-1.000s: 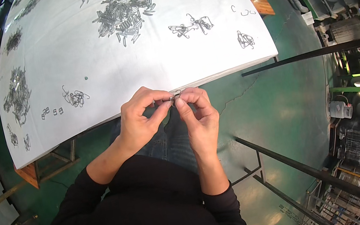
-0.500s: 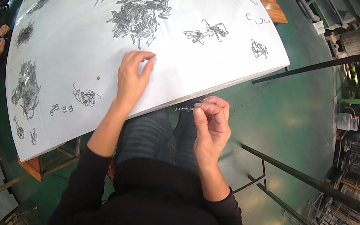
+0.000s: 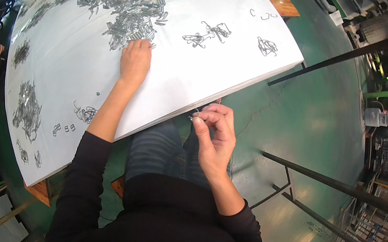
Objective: The person picks up individual paperclips from a large white sheet and links them together by hand to form a chain. The person occasionally hangs the chain on a nearby metal frame before continuing to add more clips.
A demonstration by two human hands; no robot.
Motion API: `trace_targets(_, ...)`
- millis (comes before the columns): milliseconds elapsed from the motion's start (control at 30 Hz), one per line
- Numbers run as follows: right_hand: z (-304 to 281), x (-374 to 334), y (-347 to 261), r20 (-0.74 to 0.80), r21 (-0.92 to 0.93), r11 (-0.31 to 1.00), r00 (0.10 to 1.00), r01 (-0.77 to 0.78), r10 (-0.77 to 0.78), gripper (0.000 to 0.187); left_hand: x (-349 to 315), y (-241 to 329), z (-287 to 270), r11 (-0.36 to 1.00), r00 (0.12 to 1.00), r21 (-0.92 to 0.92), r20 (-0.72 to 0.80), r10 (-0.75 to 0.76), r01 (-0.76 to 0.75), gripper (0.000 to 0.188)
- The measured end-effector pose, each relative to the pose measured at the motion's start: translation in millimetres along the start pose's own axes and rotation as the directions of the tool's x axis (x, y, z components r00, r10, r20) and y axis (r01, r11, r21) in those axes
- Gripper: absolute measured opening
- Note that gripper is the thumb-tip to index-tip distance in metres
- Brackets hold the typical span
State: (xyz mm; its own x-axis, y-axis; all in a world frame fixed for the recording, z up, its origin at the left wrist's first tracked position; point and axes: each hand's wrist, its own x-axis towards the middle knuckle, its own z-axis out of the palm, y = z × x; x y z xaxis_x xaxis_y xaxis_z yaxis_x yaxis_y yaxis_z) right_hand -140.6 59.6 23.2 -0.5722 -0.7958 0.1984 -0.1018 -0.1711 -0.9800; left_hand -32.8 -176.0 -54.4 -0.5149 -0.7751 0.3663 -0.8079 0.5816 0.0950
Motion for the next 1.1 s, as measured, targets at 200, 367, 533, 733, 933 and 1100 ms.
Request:
trace_targets(200, 3, 5, 11, -0.007, -0.130, 0.991, 1.000, 0.020, -0.021, 0.007, -26, 23, -43, 0.004, 0.747, -0.753, 0.651, -0.134, 0.658, 0.017)
trace_targets(367, 9, 7, 13, -0.020, -0.165, 0.986, 0.999, 0.025, -0.029, 0.008, -50, 46, -75, -0.355, 0.749, -0.690, 0.661, 0.046, 0.631, 0.027)
trace_targets(533, 12, 8, 10, -0.004, -0.216, 0.974, 0.998, 0.068, -0.070, 0.008, -61, 70, -102, -0.197, 0.837, -0.817, 0.545, 0.040, 0.542, 0.017)
trace_targets(733, 10, 9, 8, 0.004, -0.286, 0.953, 0.995, 0.099, -0.102, 0.008, -71, 87, -116, -0.121, 0.881, -0.876, 0.473, -0.027, 0.467, 0.010)
trace_targets(933, 6, 8, 12, 0.026, -0.325, 0.940, 0.995, 0.100, -0.096, 0.011, -78, 91, -118, -0.067, 0.940, -0.942, 0.334, -0.067, 0.330, 0.009)
trace_targets(1100, -17, 29, 16, 0.146, -0.373, 0.915, 0.984, 0.151, -0.103, 0.027, -84, 92, -115, 0.205, 0.991, -0.972, 0.094, -0.094, 0.112, 0.011)
